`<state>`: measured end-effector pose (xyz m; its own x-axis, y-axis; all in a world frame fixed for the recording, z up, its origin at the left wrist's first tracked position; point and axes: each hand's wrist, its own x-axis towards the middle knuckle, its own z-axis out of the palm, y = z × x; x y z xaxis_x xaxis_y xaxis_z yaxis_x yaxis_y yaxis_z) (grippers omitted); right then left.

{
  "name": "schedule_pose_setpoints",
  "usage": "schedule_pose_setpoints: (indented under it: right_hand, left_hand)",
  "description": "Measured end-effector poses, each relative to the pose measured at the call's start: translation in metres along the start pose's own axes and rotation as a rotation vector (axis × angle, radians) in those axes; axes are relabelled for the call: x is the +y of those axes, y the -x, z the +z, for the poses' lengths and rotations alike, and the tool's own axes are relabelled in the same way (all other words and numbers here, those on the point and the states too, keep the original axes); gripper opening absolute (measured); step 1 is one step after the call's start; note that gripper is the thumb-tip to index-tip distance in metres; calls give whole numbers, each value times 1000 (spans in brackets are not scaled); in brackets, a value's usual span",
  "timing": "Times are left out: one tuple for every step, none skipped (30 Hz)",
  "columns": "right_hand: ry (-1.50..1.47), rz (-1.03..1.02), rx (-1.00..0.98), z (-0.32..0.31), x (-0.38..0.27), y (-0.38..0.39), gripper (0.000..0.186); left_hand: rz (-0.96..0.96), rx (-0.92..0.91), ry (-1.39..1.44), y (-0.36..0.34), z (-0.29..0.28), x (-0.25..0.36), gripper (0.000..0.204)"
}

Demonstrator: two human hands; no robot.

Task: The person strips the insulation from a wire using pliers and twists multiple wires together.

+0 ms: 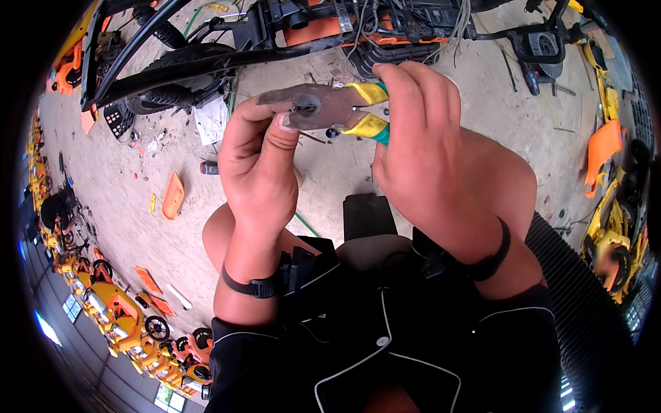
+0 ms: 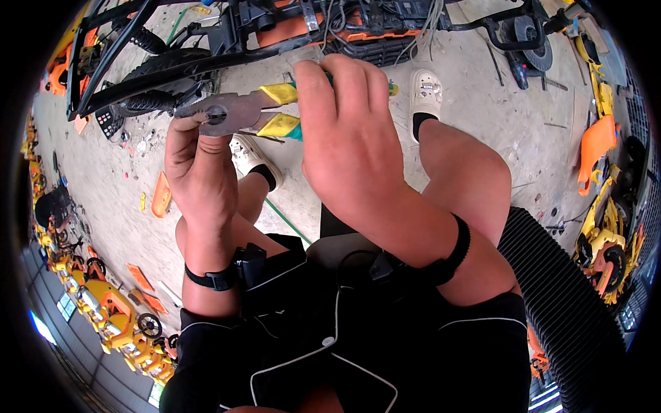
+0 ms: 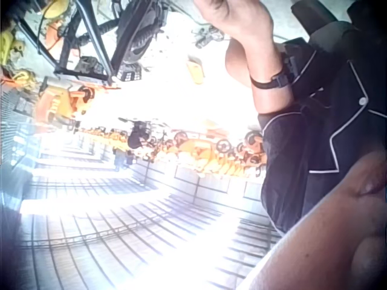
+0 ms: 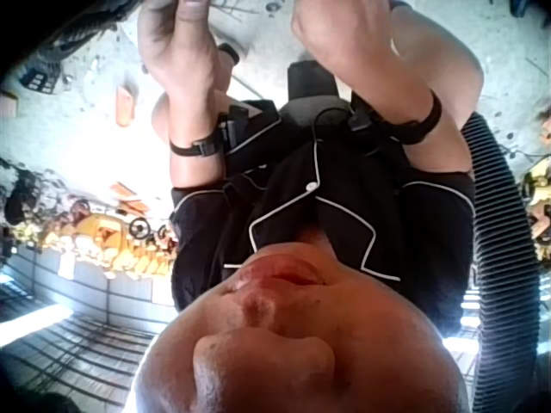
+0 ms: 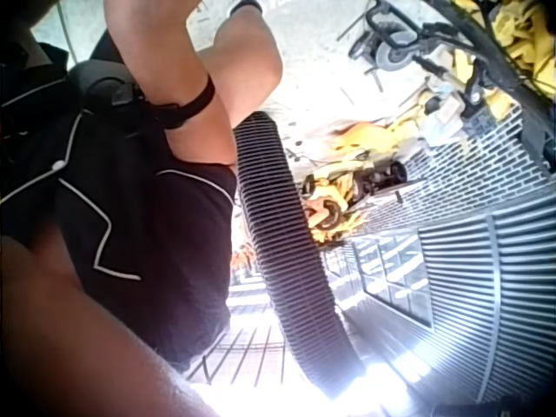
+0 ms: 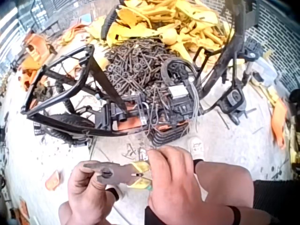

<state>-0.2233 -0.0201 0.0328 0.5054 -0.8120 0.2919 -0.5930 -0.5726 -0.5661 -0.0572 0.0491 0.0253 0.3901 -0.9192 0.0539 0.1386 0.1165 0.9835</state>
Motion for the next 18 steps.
schedule_pose_setpoints:
  right_hand:
    - [-6,0,5,0,1,0,79]
    - [-16,-3,9,0,1,0,79]
    - [-27,3,-1,0,1,0,79]
    - [-37,8,-11,-1,1,-1,79]
    - [-44,16,-19,-2,1,-1,79]
    - [-36,4,-13,-3,1,-2,73]
    - [-28,-8,-7,-5,0,-4,68]
    - [-23,-20,-2,-6,-1,-5,62]
    - [-25,-29,12,-5,0,-5,62]
    - [-26,-39,25,-3,1,-5,61]
    - [-27,-48,38,-3,1,-5,61]
    - [-24,-52,41,-3,2,-5,61]
    - [-22,-57,44,-3,2,-5,61]
    - [-18,-61,47,-2,3,-5,60]
    - [-26,-58,41,-2,2,-5,60]
    - [-35,-56,34,-3,2,-5,60]
    - [-43,-53,28,-4,1,-5,60]
    - [-38,-59,34,-3,1,-5,59]
  left_hand:
    - [14,-9,-28,-1,0,0,12]
    - [14,-17,-24,-1,0,-1,12]
    - [14,-26,-20,-1,0,-1,13]
    - [15,-35,-16,-1,-1,-1,14]
    - [21,-62,7,-2,0,-1,14]
    - [27,-90,30,-3,1,-2,15]
    - [34,-117,54,-3,1,-2,16]
    - [35,-119,50,-3,2,-1,16]
    - [36,-120,47,-3,2,0,16]
    - [38,-121,43,-3,2,0,16]
    - [46,-126,50,-3,2,0,17]
    - [54,-130,57,-3,2,0,17]
    - [62,-134,63,-3,2,0,17]
    - [65,-125,55,-2,3,-1,17]
    - [67,-116,47,-2,3,-1,17]
    - [70,-106,38,-2,3,-2,17]
    - [66,-106,41,-1,3,-2,17]
    - [63,-105,44,-1,2,-2,17]
